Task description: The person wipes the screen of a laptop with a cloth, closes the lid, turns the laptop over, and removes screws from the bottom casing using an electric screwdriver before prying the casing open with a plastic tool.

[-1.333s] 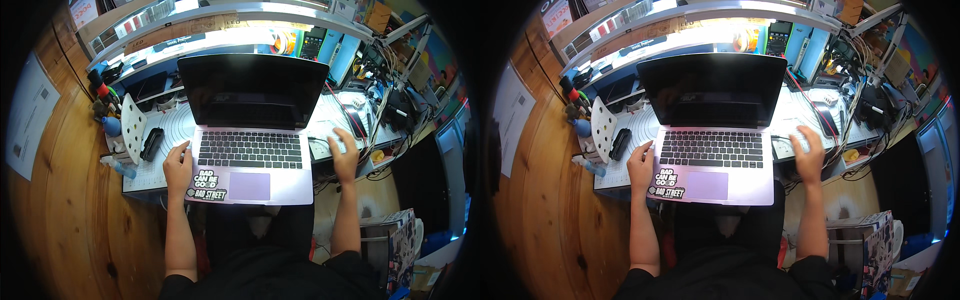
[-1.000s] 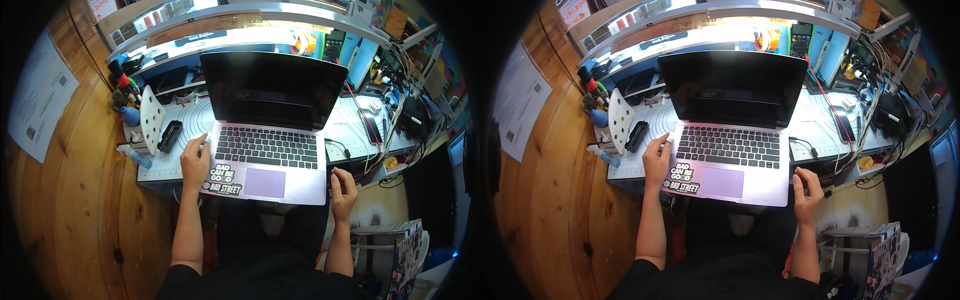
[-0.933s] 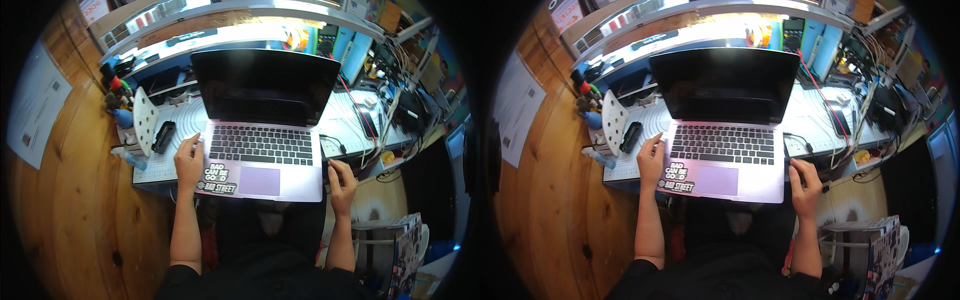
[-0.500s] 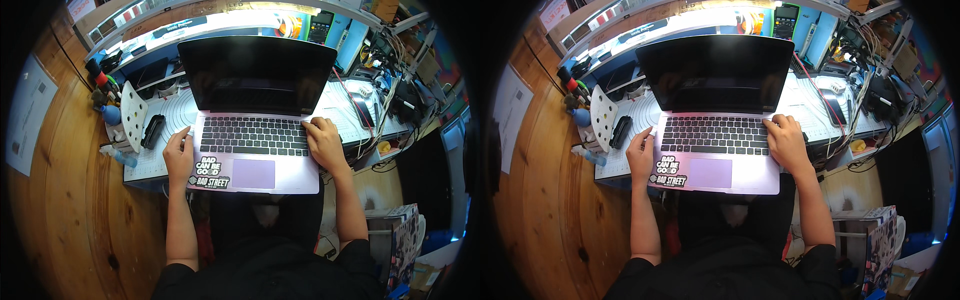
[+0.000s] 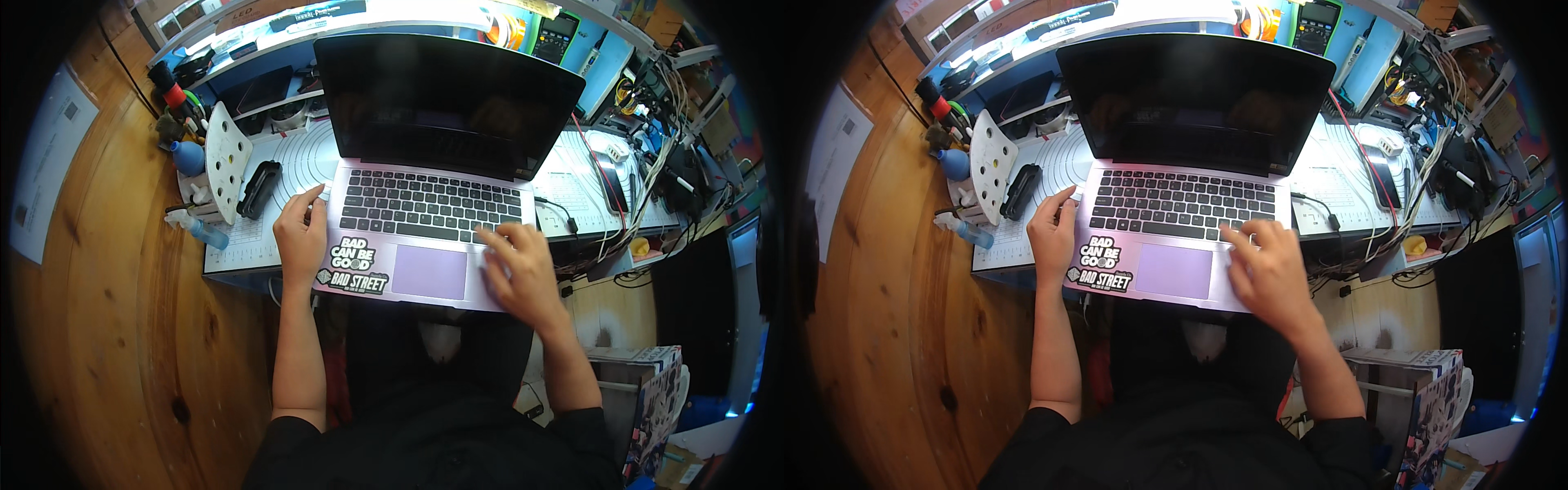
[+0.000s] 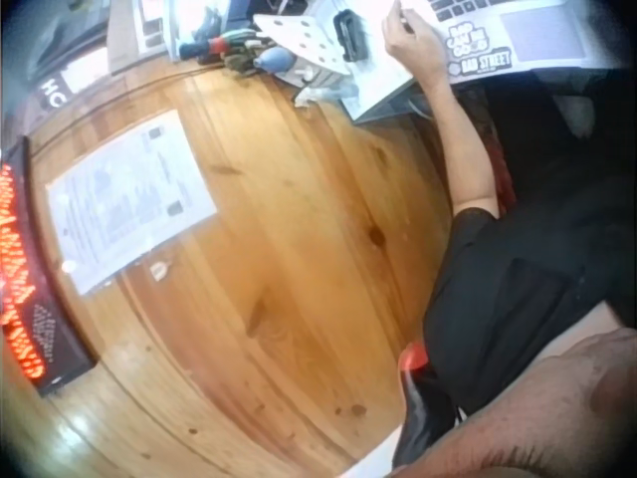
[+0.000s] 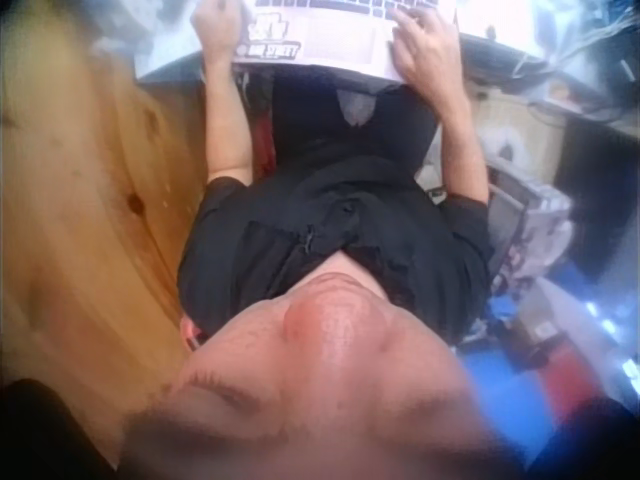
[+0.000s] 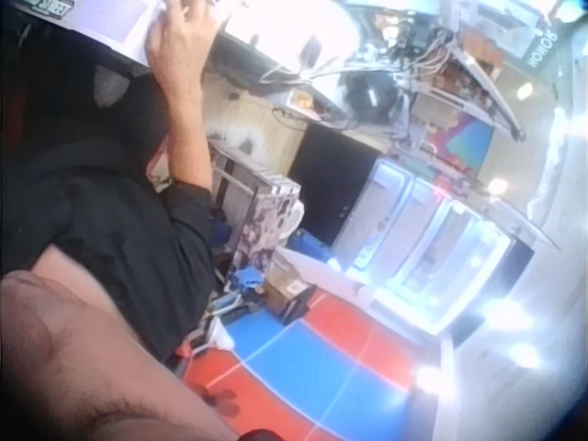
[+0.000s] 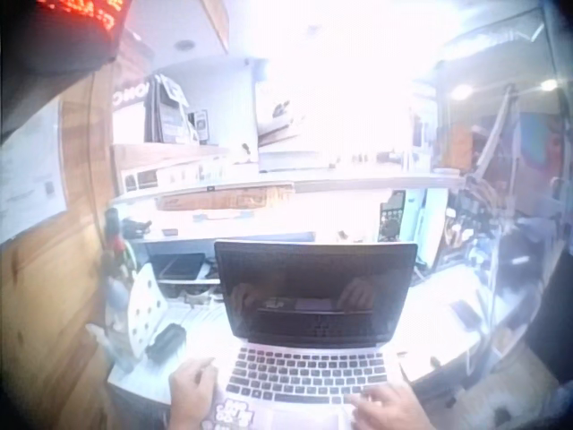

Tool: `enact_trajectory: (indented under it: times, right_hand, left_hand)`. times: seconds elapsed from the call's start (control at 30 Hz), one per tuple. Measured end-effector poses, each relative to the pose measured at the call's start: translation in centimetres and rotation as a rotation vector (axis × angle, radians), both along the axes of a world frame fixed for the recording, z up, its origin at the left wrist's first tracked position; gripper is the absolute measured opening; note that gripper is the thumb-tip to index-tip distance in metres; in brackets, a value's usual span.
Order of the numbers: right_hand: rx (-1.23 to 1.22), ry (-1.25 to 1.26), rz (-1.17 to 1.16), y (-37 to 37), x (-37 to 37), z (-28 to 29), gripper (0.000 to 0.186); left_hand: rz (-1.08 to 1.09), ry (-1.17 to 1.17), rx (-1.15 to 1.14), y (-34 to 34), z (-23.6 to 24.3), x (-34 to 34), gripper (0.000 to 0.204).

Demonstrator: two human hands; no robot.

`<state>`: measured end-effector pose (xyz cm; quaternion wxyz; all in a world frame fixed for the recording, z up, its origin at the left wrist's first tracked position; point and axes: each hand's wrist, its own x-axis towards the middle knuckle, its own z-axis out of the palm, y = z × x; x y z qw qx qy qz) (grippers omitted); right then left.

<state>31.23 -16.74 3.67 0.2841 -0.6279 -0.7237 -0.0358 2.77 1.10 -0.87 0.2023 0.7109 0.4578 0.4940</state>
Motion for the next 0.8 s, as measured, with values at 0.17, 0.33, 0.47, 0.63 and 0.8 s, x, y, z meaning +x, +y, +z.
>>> enact_trajectory:
  times: [0.17,0.33,0.47,0.63,0.8]
  right_hand:
    - [-0.054,-0.060,0.074,-1.3,-2.7,0.0,0.039]
    - [-0.044,-0.204,0.063,-0.3,-2.5,0.1,0.042]
    - [0.176,0.206,-0.150,-0.7,0.3,0.2,0.033]
    - [0.451,0.918,-0.599,-4.6,7.4,-6.4,0.008]
    - [0.359,0.454,-0.770,-11.1,13.6,-18.5,0.027]
  left_hand:
    - [-0.011,-0.007,-0.004,0.1,0.3,0.6,0.025]
    - [-0.001,0.000,-0.001,0.1,0.3,0.6,0.024]
    - [0.005,-0.027,-0.002,0.0,0.2,0.2,0.024]
    - [0.000,-0.022,-0.009,0.0,0.4,0.4,0.024]
    - [-0.002,-0.068,0.003,0.1,0.3,0.3,0.024]
